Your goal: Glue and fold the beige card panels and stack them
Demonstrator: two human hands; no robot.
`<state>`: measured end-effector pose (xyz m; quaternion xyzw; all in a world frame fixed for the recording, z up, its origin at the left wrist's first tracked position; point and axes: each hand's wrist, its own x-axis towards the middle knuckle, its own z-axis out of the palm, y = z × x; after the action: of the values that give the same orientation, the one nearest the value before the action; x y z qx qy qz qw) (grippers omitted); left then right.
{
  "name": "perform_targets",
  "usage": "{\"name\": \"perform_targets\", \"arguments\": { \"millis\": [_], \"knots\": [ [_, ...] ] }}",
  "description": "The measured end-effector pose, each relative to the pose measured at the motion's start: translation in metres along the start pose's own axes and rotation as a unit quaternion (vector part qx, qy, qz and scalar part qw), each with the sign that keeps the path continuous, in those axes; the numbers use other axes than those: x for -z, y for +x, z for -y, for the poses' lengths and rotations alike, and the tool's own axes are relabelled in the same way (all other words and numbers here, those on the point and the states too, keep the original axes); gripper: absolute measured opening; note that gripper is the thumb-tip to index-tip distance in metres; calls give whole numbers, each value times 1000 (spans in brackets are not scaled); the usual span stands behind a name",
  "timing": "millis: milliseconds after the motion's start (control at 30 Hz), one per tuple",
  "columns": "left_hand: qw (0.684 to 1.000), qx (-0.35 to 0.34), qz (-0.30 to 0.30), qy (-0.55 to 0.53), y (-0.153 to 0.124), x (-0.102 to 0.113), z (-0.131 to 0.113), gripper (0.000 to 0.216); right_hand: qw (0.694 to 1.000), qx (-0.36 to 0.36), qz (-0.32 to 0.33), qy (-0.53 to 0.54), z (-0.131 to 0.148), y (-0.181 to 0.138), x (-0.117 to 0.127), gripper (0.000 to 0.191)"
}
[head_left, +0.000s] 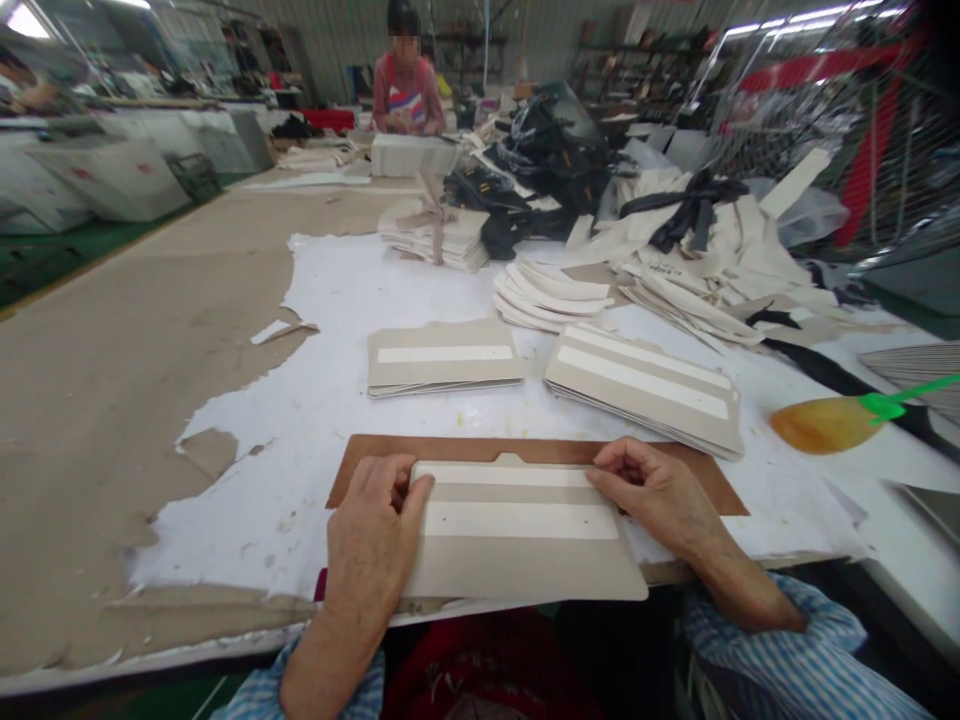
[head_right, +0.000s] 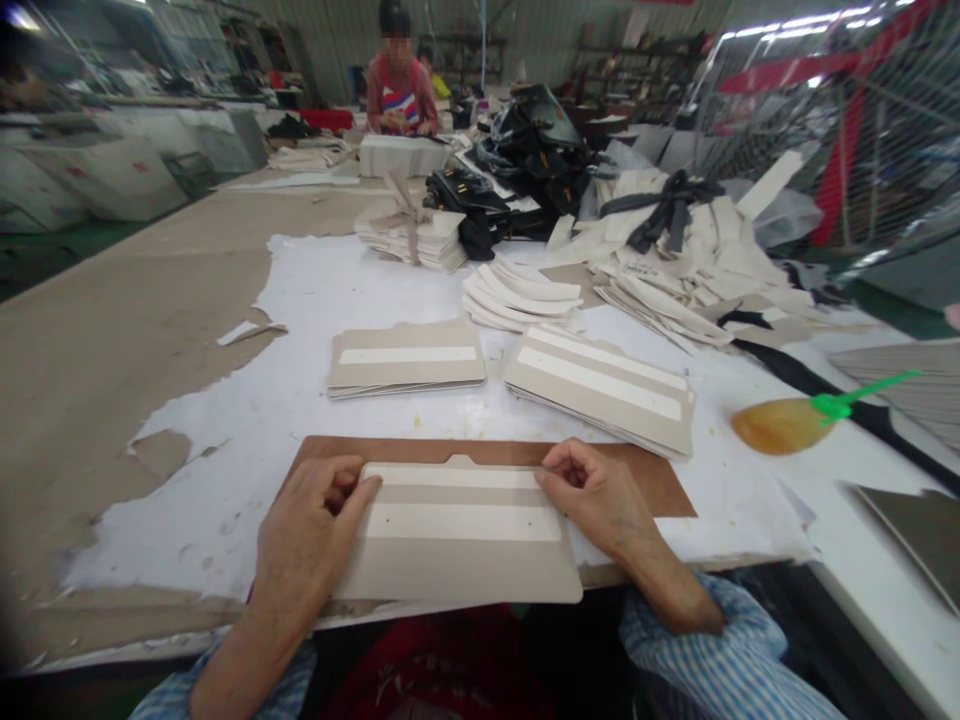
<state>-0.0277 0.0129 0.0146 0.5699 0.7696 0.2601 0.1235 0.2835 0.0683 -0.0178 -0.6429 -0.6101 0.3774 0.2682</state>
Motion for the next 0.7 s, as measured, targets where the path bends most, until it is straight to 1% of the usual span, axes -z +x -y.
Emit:
{"name": "perform_targets", "arguments": {
  "millis": [167, 333, 500, 700],
  "knots": [
    [999, -27, -8, 16, -1, -2, 3, 21, 1000, -10, -1, -2, 0, 1, 0, 29],
    [997, -76, -20, 26, -3, -4, 6, 30, 1000, -1, -7, 1, 5, 0, 0, 27],
    [996, -74, 6, 49, 0, -4, 11, 36, 1000, 6, -18, -10, 9, 0, -1, 23],
    [994, -70, 28, 85, 3, -6, 18, 38, 999, 27, -26, -12, 15, -1, -1, 17]
  ]
}}
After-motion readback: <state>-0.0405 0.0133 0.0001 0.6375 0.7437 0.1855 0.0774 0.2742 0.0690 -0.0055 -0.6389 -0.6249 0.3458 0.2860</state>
